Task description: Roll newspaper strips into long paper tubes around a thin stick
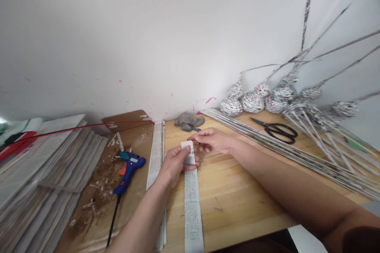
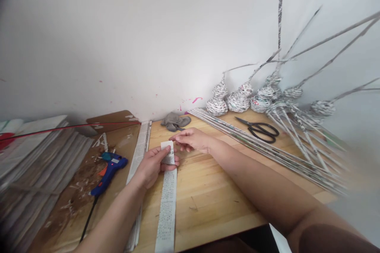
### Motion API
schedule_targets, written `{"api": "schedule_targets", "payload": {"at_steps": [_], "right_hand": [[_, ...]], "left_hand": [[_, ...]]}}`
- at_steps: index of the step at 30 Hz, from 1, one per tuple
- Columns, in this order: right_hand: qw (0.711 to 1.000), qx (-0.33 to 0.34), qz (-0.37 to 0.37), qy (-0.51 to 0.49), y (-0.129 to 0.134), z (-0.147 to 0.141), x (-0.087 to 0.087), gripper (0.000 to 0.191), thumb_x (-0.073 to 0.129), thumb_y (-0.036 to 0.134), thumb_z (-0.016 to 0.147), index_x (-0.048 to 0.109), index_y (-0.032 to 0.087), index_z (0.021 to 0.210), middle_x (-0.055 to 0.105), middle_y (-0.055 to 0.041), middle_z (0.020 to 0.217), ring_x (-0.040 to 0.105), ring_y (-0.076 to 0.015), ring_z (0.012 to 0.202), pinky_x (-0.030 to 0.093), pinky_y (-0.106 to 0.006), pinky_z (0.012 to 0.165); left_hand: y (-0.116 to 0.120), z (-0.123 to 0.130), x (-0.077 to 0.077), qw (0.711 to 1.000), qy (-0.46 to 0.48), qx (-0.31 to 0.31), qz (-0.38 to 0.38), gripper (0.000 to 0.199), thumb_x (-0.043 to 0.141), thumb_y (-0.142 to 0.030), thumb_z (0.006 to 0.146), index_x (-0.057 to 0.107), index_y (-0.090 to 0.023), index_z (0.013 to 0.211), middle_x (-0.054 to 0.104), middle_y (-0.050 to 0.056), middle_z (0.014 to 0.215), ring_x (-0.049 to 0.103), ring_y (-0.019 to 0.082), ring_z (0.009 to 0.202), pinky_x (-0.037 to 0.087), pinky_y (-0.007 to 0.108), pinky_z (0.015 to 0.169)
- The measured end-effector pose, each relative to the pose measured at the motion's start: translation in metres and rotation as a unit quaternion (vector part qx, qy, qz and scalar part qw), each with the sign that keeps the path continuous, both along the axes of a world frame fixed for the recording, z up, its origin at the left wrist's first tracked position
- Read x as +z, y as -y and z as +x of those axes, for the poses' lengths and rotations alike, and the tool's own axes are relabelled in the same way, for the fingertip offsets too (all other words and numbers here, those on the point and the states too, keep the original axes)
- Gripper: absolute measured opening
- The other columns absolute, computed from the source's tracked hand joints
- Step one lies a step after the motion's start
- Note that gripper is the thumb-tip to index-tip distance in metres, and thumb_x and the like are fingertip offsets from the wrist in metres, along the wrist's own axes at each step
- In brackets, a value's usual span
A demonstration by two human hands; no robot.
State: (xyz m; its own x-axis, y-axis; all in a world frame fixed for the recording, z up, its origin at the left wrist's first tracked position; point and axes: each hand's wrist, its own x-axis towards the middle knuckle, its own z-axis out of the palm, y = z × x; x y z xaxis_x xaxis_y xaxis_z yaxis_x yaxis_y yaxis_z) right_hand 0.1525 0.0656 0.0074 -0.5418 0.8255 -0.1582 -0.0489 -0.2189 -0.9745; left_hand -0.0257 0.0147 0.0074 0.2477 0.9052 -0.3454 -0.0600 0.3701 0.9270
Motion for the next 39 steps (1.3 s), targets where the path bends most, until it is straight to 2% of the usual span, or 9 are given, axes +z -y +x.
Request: {"api": "schedule_targets", "payload": {"at_steps": [2,7,17,23,28,34,39], "right_hand": [[0.999,0.028,0.012,0.009,0.0007,0.0009,0.0002,0.04,0.067,0.04,0.074,0.068,0.012,0.102,0.061,-0.0019,0.068,0.05,-0.0055,0.052,0.033,-0.017,0.043],[0.998,0.021,0.043,0.04,0.0043,-0.0053,-0.0008,0.036,0.066,0.042,0.075,0.071,0.009,0.088,0.057,0.0001,0.059,0.045,-0.0043,0.048,0.031,-0.017,0.043],[0.998,0.05,0.021,0.006,0.0037,-0.0012,0.0018,0.035,0.067,0.041,0.073,0.069,0.008,0.085,0.058,-0.0009,0.062,0.049,-0.0057,0.052,0.037,-0.018,0.046],[0.999,0.016,0.027,0.021,0.0031,-0.005,-0.0023,0.037,0.069,0.043,0.071,0.069,0.008,0.085,0.057,0.0007,0.057,0.046,-0.0044,0.045,0.035,-0.017,0.042],[0.999,-0.007,0.038,0.031,0.0028,-0.0062,-0.0025,0.035,0.07,0.043,0.07,0.068,0.009,0.078,0.054,0.0024,0.051,0.042,-0.0038,0.041,0.032,-0.017,0.039],[0.998,0.049,0.031,-0.002,0.0017,-0.0007,-0.0012,0.038,0.07,0.043,0.07,0.07,0.01,0.088,0.061,-0.0017,0.066,0.051,-0.0067,0.056,0.035,-0.017,0.045],[0.998,0.052,0.033,-0.002,0.0023,-0.0019,-0.0026,0.037,0.07,0.043,0.069,0.071,0.01,0.086,0.062,-0.002,0.065,0.049,-0.0055,0.053,0.033,-0.017,0.046]], "left_hand": [[-0.0001,0.0002,-0.0004,1.0,0.0,-0.008,0.0,0.039,0.059,-0.045,0.077,0.063,-0.01,0.095,0.069,0.012,0.073,0.066,0.018,0.063,0.051,0.026,0.056],[0.0007,0.002,-0.0011,1.0,-0.001,-0.028,-0.004,0.041,0.058,-0.045,0.078,0.064,-0.01,0.099,0.07,0.012,0.074,0.067,0.019,0.064,0.052,0.026,0.057],[0.0006,-0.0005,-0.0043,0.999,0.012,-0.034,0.012,0.043,0.056,-0.047,0.078,0.064,-0.011,0.1,0.07,0.014,0.081,0.067,0.02,0.068,0.052,0.028,0.059],[0.0022,0.0014,-0.0012,0.999,0.006,-0.036,0.007,0.043,0.058,-0.046,0.077,0.064,-0.011,0.101,0.07,0.012,0.078,0.067,0.019,0.066,0.052,0.027,0.059],[0.003,0.0028,-0.0009,0.999,-0.002,-0.034,0.009,0.043,0.059,-0.046,0.077,0.063,-0.01,0.101,0.07,0.012,0.077,0.067,0.018,0.065,0.052,0.028,0.059],[0.0012,0.0004,-0.0031,0.999,0.023,-0.022,0.01,0.041,0.058,-0.047,0.078,0.064,-0.011,0.096,0.07,0.012,0.077,0.066,0.018,0.064,0.052,0.026,0.056],[0.0016,0.0,-0.0022,0.999,0.021,-0.024,0.005,0.04,0.059,-0.047,0.077,0.064,-0.011,0.094,0.07,0.012,0.075,0.066,0.018,0.062,0.051,0.025,0.055]]}}
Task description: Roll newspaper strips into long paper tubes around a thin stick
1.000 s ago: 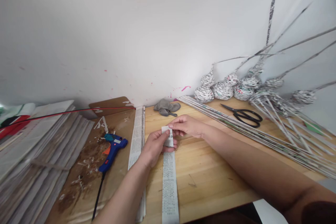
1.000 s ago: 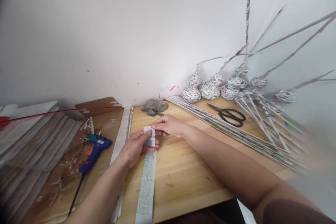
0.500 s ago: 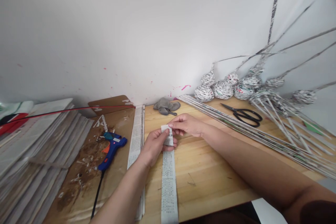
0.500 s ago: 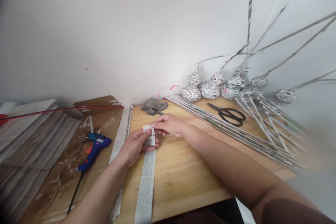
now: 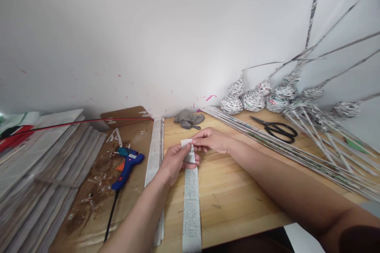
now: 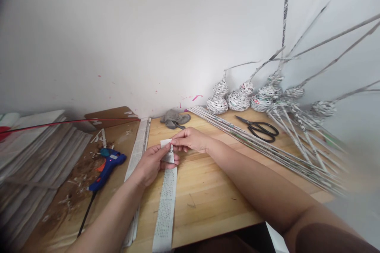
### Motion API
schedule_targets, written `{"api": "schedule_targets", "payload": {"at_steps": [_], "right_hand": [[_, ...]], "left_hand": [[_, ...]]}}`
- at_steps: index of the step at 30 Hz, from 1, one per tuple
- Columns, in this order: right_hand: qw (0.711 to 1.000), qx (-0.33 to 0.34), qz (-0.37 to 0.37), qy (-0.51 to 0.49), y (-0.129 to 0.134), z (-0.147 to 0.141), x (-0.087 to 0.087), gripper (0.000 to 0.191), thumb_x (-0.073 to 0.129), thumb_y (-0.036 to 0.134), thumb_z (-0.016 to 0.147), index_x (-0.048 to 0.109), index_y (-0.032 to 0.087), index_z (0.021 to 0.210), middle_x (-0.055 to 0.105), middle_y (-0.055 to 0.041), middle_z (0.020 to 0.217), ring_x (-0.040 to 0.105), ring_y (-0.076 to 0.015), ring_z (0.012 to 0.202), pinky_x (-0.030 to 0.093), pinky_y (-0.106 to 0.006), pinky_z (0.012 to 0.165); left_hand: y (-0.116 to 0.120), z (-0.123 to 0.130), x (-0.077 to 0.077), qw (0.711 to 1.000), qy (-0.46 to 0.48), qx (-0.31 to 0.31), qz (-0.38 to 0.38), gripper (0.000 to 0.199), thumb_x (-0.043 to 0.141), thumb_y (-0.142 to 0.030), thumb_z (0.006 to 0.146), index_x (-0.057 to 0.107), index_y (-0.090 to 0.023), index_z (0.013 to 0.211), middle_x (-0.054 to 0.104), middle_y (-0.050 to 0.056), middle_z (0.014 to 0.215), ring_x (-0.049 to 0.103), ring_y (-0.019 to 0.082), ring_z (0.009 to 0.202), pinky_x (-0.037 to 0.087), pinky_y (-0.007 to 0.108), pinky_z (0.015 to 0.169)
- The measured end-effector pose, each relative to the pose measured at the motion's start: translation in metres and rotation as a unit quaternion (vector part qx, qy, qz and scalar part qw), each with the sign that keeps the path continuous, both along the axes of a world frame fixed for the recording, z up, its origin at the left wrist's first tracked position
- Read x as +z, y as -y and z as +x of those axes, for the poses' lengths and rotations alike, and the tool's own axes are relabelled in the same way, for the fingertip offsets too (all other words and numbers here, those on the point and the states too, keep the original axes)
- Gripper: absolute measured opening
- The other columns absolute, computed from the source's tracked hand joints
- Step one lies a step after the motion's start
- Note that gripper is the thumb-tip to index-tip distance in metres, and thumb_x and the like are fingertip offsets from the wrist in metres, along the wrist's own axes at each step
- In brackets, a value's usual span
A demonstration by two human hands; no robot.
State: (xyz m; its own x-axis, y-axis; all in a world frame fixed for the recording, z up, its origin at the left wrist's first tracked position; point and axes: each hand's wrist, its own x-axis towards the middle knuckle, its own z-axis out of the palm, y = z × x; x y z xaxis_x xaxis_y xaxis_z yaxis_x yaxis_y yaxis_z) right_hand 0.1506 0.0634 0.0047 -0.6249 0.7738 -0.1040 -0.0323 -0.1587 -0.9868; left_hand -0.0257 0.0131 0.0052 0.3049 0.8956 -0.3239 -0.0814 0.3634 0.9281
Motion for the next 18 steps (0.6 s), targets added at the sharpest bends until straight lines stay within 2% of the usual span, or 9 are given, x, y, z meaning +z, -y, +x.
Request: {"api": "schedule_targets", "payload": {"at_steps": [10,15,18], "right_hand": [[0.998,-0.057,-0.009,0.027,0.0029,-0.0054,0.0026,0.04,0.074,0.039,0.065,0.072,0.009,0.091,0.063,-0.0031,0.062,0.044,-0.0042,0.046,0.03,-0.018,0.042],[0.994,-0.09,0.014,0.058,0.003,-0.0061,0.0066,0.039,0.073,0.039,0.066,0.072,0.008,0.089,0.059,-0.0005,0.054,0.041,-0.004,0.043,0.028,-0.019,0.041],[0.994,-0.082,0.031,0.072,0.0032,-0.0051,0.0068,0.038,0.07,0.04,0.068,0.071,0.007,0.087,0.059,-0.0006,0.054,0.038,-0.004,0.042,0.026,-0.019,0.04]], "left_hand": [[0.0014,0.0035,-0.0032,0.999,-0.034,0.0,0.04,0.036,0.064,-0.043,0.074,0.065,-0.013,0.094,0.07,0.008,0.074,0.066,0.017,0.066,0.052,0.026,0.059],[0.0021,0.0043,-0.0029,1.0,0.013,0.01,0.009,0.035,0.066,-0.038,0.073,0.065,-0.012,0.097,0.07,0.011,0.088,0.066,0.018,0.076,0.053,0.028,0.063],[0.003,0.0052,-0.0002,1.0,0.014,0.013,-0.006,0.037,0.064,-0.041,0.074,0.065,-0.011,0.096,0.07,0.012,0.084,0.066,0.018,0.074,0.052,0.028,0.065]]}}
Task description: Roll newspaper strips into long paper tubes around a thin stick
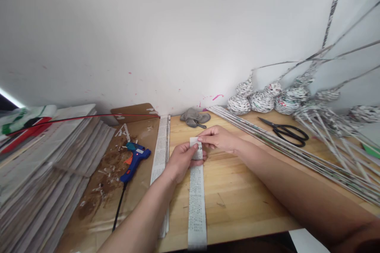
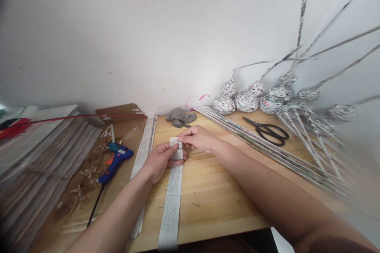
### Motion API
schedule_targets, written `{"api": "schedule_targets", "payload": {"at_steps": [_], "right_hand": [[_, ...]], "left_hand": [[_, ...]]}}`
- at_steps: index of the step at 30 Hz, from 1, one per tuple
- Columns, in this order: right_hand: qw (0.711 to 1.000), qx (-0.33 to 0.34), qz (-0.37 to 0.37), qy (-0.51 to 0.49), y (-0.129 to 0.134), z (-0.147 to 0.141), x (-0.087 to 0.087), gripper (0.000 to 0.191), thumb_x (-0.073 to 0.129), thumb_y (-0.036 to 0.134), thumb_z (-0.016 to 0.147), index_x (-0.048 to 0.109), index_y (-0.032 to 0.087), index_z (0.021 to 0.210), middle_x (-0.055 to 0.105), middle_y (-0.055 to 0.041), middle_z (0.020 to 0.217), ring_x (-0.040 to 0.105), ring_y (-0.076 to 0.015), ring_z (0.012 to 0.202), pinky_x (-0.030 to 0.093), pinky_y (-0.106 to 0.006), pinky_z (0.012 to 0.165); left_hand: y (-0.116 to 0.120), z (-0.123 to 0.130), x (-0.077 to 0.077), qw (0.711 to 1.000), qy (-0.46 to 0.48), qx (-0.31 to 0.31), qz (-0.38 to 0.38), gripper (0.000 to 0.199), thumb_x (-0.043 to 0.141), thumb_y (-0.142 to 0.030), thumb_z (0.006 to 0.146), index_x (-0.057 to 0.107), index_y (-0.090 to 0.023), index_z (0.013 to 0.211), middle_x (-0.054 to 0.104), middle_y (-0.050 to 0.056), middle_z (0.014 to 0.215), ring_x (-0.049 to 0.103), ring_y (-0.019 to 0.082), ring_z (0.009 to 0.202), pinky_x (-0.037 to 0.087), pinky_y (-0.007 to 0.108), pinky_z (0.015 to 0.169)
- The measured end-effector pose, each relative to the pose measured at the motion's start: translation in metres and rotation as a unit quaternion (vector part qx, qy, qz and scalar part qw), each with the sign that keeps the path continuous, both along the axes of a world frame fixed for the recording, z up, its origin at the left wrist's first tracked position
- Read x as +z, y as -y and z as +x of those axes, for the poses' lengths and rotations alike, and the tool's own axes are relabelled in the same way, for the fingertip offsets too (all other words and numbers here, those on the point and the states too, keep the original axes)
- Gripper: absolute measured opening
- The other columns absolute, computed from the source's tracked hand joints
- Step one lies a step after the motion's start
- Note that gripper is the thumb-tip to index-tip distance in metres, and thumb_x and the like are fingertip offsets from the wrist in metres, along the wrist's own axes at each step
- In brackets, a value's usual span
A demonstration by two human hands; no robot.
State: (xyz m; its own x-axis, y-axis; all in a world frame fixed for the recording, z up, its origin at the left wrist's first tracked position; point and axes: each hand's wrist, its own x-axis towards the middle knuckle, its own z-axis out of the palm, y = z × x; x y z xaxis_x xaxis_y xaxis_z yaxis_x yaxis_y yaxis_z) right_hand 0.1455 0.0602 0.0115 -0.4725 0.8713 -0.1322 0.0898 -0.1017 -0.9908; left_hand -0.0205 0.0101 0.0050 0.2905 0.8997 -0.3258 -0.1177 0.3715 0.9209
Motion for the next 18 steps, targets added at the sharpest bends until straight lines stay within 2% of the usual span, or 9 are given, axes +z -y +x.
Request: {"api": "schedule_targets", "payload": {"at_steps": [5,10,14,18], "right_hand": [[0.997,0.016,0.042,0.059,0.001,0.001,0.002,0.034,0.065,0.04,0.072,0.072,0.009,0.083,0.058,-0.0005,0.054,0.036,-0.005,0.043,0.026,-0.02,0.041],[0.989,-0.02,0.092,0.11,0.004,-0.001,0.004,0.025,0.063,0.034,0.073,0.072,0.012,0.076,0.06,-0.0011,0.058,0.044,-0.0078,0.05,0.032,-0.02,0.047],[0.993,-0.049,0.064,0.089,0.006,-0.005,0.004,0.022,0.065,0.033,0.071,0.072,0.013,0.074,0.062,-0.0014,0.059,0.047,-0.0088,0.05,0.033,-0.021,0.047],[0.994,-0.071,0.04,0.066,0.009,-0.01,0.002,0.026,0.07,0.037,0.066,0.07,0.011,0.07,0.059,-0.0003,0.053,0.044,-0.0077,0.047,0.032,-0.021,0.045]], "left_hand": [[0.002,0.0,0.0,0.999,-0.03,0.006,0.011,0.039,0.063,-0.046,0.074,0.065,-0.011,0.092,0.07,0.011,0.077,0.066,0.018,0.071,0.051,0.026,0.061],[0.002,0.0,-0.003,0.998,-0.047,0.002,0.034,0.037,0.06,-0.047,0.075,0.066,-0.013,0.091,0.069,0.009,0.073,0.065,0.017,0.068,0.051,0.026,0.06],[0.003,0.001,-0.001,0.998,-0.051,0.006,0.028,0.035,0.059,-0.044,0.077,0.065,-0.013,0.091,0.069,0.009,0.071,0.065,0.017,0.066,0.052,0.027,0.06],[0.003,0.002,0.0,0.998,-0.055,0.005,0.023,0.033,0.058,-0.042,0.078,0.065,-0.012,0.093,0.069,0.009,0.073,0.066,0.018,0.069,0.052,0.028,0.061]]}}
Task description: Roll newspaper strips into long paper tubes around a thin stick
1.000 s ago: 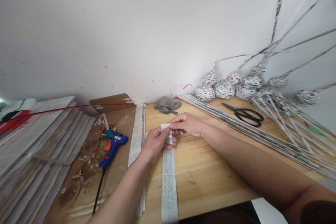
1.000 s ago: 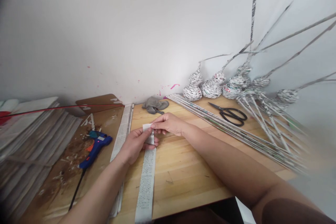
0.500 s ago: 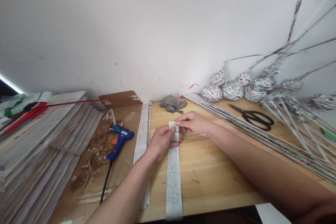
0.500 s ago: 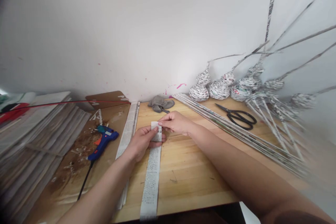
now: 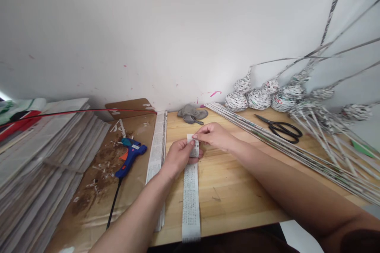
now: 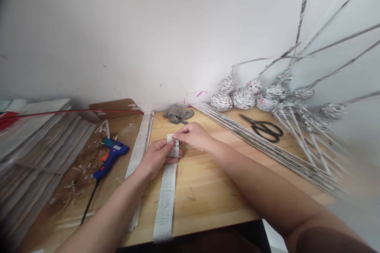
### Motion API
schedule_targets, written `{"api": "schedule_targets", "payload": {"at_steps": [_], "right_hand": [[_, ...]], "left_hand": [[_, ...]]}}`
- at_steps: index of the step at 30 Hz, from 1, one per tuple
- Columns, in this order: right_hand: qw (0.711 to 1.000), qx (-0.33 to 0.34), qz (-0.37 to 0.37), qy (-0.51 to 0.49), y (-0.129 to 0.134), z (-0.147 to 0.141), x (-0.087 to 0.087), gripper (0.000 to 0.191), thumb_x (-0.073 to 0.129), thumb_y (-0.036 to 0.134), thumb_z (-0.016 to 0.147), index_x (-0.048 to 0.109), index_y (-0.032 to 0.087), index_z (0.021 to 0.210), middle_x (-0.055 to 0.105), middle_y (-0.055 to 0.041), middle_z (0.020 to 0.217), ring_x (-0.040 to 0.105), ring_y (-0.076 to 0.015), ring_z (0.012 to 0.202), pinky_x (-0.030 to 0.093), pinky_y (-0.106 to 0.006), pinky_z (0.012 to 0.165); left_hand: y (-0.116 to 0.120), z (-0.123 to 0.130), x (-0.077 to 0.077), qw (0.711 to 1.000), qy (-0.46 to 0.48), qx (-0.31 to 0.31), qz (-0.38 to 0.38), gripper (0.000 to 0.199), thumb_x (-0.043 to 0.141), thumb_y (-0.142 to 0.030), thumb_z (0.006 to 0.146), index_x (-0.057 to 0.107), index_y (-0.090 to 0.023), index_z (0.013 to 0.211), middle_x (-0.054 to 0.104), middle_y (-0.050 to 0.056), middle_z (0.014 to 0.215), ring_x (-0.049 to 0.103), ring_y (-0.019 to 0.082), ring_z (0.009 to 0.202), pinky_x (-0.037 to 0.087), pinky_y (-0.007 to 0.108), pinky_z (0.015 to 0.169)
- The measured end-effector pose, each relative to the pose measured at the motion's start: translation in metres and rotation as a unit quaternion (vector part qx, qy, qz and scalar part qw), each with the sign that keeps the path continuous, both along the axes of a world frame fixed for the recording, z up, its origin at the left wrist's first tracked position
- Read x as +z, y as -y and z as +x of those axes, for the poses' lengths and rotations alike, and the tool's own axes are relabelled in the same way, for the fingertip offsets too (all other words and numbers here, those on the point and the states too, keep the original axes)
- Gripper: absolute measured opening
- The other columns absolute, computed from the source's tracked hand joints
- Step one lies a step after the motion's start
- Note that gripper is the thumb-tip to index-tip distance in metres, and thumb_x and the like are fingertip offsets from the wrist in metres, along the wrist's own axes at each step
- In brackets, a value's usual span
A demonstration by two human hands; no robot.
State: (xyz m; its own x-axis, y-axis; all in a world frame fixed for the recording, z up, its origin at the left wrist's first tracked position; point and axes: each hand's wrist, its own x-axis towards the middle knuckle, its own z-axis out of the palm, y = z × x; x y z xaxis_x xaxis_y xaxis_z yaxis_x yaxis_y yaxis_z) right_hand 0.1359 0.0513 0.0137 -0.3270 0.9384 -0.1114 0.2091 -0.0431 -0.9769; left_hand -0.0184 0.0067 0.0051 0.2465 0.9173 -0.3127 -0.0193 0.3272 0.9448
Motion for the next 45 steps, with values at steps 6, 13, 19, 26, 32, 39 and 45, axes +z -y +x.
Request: {"api": "schedule_targets", "payload": {"at_steps": [6,13,19,26,32,39,45], "right_hand": [[0.998,0.017,-0.038,-0.042,-0.002,0.004,0.001,0.039,0.068,0.05,0.066,0.066,0.011,0.067,0.052,0.0016,0.05,0.039,-0.0055,0.042,0.025,-0.02,0.039],[0.997,0.057,-0.039,-0.023,-0.005,0.011,0.002,0.039,0.07,0.045,0.066,0.071,0.011,0.085,0.057,0.0004,0.056,0.036,-0.0042,0.042,0.022,-0.02,0.038],[0.998,0.066,-0.008,-0.02,-0.004,0.008,0.001,0.029,0.065,0.039,0.073,0.069,0.01,0.076,0.051,0.0034,0.049,0.033,-0.0032,0.04,0.022,-0.019,0.039],[0.994,0.085,-0.046,-0.057,-0.002,0.009,0.007,0.025,0.064,0.034,0.074,0.066,0.01,0.071,0.053,0.0023,0.05,0.036,-0.0034,0.04,0.022,-0.019,0.037],[0.992,0.027,-0.079,-0.092,-0.004,0.004,-0.002,0.027,0.07,0.034,0.067,0.069,0.008,0.078,0.054,0.0008,0.052,0.04,-0.0046,0.042,0.022,-0.018,0.036],[0.992,-0.024,-0.081,-0.091,-0.002,-0.001,-0.005,0.029,0.074,0.035,0.062,0.07,0.009,0.074,0.056,-0.0008,0.052,0.043,-0.0056,0.043,0.021,-0.018,0.035],[0.988,-0.042,-0.091,-0.114,0.0,-0.005,-0.002,0.028,0.078,0.034,0.057,0.065,0.01,0.065,0.052,0.0025,0.046,0.039,-0.0042,0.039,0.019,-0.018,0.034]], "left_hand": [[-0.001,-0.002,0.0,1.0,0.008,0.001,-0.006,0.038,0.061,-0.046,0.074,0.065,-0.012,0.09,0.07,0.011,0.074,0.066,0.019,0.07,0.052,0.029,0.062],[-0.002,-0.004,0.002,1.0,0.015,0.005,-0.004,0.037,0.062,-0.045,0.074,0.065,-0.011,0.089,0.069,0.011,0.075,0.065,0.017,0.069,0.051,0.026,0.06],[-0.002,-0.003,0.001,1.0,0.016,-0.005,-0.003,0.036,0.06,-0.044,0.077,0.065,-0.011,0.091,0.069,0.011,0.075,0.065,0.017,0.068,0.051,0.026,0.061],[-0.003,-0.003,0.001,1.0,0.021,-0.002,-0.013,0.033,0.059,-0.04,0.078,0.066,-0.011,0.093,0.07,0.011,0.075,0.065,0.016,0.066,0.052,0.027,0.061],[-0.003,-0.004,-0.001,1.0,0.019,-0.01,-0.001,0.034,0.057,-0.041,0.08,0.065,-0.012,0.094,0.07,0.011,0.078,0.066,0.017,0.068,0.052,0.028,0.061],[-0.002,-0.003,0.001,1.0,0.009,-0.01,-0.006,0.033,0.056,-0.04,0.08,0.065,-0.012,0.094,0.07,0.01,0.076,0.066,0.017,0.068,0.052,0.028,0.062],[-0.001,-0.002,0.003,1.0,0.002,-0.018,-0.009,0.034,0.055,-0.04,0.081,0.064,-0.013,0.098,0.07,0.01,0.079,0.066,0.017,0.071,0.051,0.028,0.064]]}}
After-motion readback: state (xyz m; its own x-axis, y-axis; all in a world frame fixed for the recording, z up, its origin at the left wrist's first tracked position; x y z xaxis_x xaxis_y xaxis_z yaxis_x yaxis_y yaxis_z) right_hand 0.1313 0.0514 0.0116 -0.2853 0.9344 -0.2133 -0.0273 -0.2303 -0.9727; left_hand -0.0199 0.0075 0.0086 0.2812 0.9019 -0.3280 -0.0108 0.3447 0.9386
